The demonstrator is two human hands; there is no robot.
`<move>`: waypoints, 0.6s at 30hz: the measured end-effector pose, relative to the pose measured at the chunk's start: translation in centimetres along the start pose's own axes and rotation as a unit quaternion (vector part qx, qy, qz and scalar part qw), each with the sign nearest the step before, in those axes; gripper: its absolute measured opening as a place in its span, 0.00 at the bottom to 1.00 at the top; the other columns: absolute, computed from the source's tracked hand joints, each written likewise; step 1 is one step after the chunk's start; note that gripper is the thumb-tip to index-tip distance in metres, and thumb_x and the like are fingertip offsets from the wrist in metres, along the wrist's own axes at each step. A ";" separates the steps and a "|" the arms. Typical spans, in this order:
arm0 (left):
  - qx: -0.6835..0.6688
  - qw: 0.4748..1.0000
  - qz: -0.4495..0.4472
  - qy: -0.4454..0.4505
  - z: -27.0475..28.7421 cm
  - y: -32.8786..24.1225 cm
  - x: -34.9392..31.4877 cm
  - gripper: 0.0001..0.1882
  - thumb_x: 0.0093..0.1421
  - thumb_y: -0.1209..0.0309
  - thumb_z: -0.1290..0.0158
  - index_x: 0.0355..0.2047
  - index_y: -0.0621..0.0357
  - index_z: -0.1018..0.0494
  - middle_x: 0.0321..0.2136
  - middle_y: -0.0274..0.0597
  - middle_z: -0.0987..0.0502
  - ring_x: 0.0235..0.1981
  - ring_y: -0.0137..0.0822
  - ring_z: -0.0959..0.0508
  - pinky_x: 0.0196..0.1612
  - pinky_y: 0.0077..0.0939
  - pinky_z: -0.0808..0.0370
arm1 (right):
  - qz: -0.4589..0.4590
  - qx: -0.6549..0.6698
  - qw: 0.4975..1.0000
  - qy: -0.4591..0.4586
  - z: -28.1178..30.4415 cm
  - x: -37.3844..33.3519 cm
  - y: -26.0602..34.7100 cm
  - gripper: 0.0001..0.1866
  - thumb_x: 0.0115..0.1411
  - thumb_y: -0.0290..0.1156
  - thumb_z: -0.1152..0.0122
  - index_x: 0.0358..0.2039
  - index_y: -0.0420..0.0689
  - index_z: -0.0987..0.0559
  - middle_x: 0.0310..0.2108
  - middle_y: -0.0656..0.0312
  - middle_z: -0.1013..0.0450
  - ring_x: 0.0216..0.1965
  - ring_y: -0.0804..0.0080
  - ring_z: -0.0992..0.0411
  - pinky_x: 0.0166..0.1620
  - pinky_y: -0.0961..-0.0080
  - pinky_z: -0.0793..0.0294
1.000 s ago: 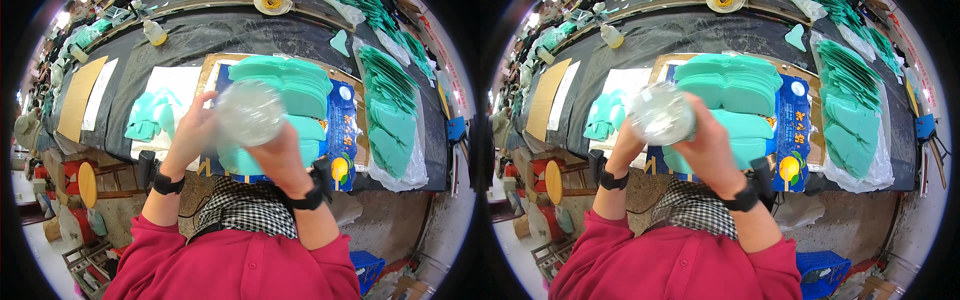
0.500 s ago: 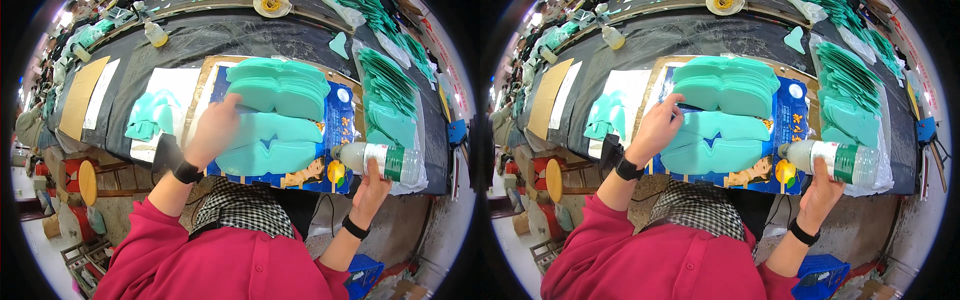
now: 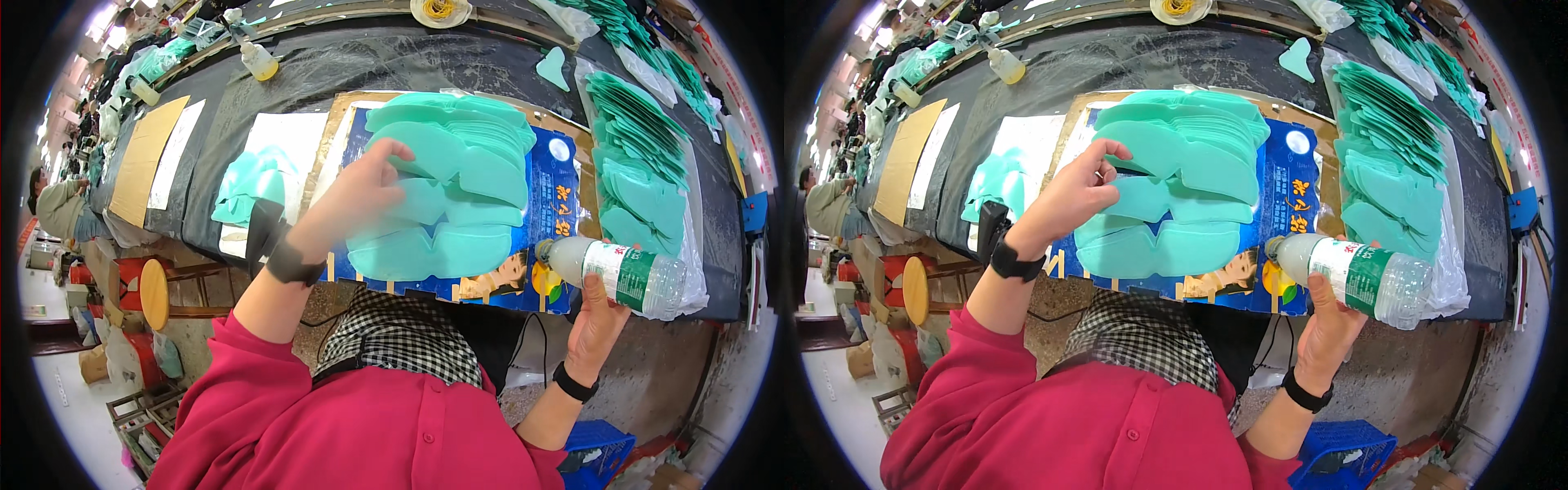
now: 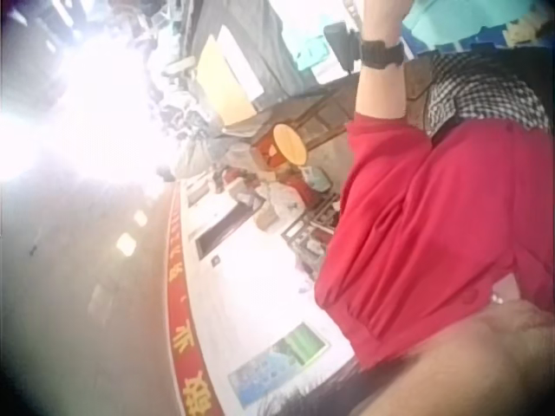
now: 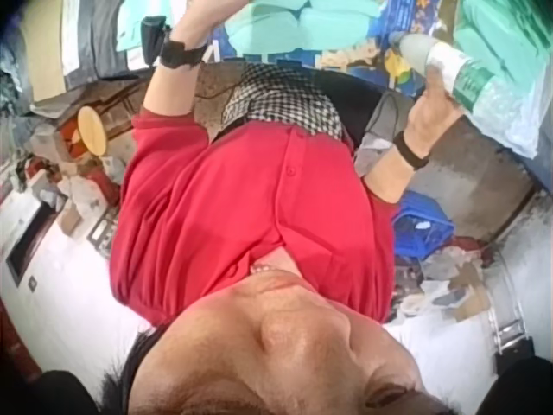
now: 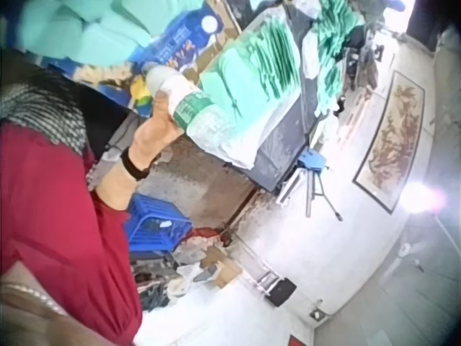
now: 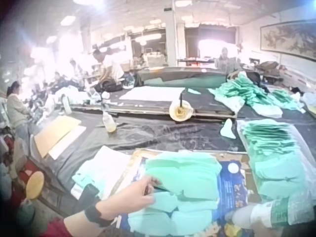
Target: Applying liquid adhesive from a plastic bottle to stacks of green shoe components.
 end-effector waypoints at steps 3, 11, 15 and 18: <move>-0.057 0.998 -0.007 0.009 0.1 -1.3 -2.3 0.25 0.56 0.79 0.49 0.56 0.58 0.33 0.30 0.27 0.36 0.29 0.20 0.34 0.32 0.17 0.36 | 0.002 -0.017 1.000 0.018 0.0 0.0 0.6 0.48 0.56 0.14 0.29 0.73 0.43 0.44 0.61 0.48 0.31 0.62 0.58 0.32 0.69 0.58 0.36; 0.151 0.988 -0.037 0.010 -1.2 3.6 -4.2 0.27 0.54 0.79 0.52 0.56 0.56 0.29 0.28 0.38 0.33 0.29 0.36 0.29 0.35 0.30 0.30 | 0.048 0.001 0.994 0.095 -5.5 -0.7 3.0 0.47 0.54 0.20 0.25 0.71 0.39 0.41 0.62 0.46 0.32 0.62 0.57 0.31 0.67 0.57 0.33; 0.216 0.956 -0.186 -0.062 -2.0 5.1 -4.4 0.22 0.55 0.77 0.52 0.50 0.54 0.21 0.30 0.46 0.24 0.32 0.49 0.25 0.39 0.41 0.27 | 0.058 -0.032 0.984 0.165 -9.2 -1.0 2.0 0.46 0.52 0.22 0.21 0.68 0.38 0.37 0.60 0.47 0.31 0.59 0.60 0.29 0.63 0.61 0.28; 0.399 0.895 -0.196 -0.034 -2.1 2.4 -4.2 0.18 0.56 0.76 0.51 0.44 0.53 0.17 0.33 0.46 0.20 0.35 0.51 0.23 0.40 0.43 0.26 | 0.074 -0.054 0.985 0.149 -8.6 -0.8 2.0 0.43 0.53 0.20 0.22 0.67 0.38 0.36 0.59 0.49 0.30 0.59 0.61 0.29 0.63 0.62 0.26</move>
Point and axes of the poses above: each hand's wrist, its own x-axis towards the middle knuckle, its own z-axis out of the back of the hand, y = z × x, the point moved 4 cm from there along x, towards the middle knuckle
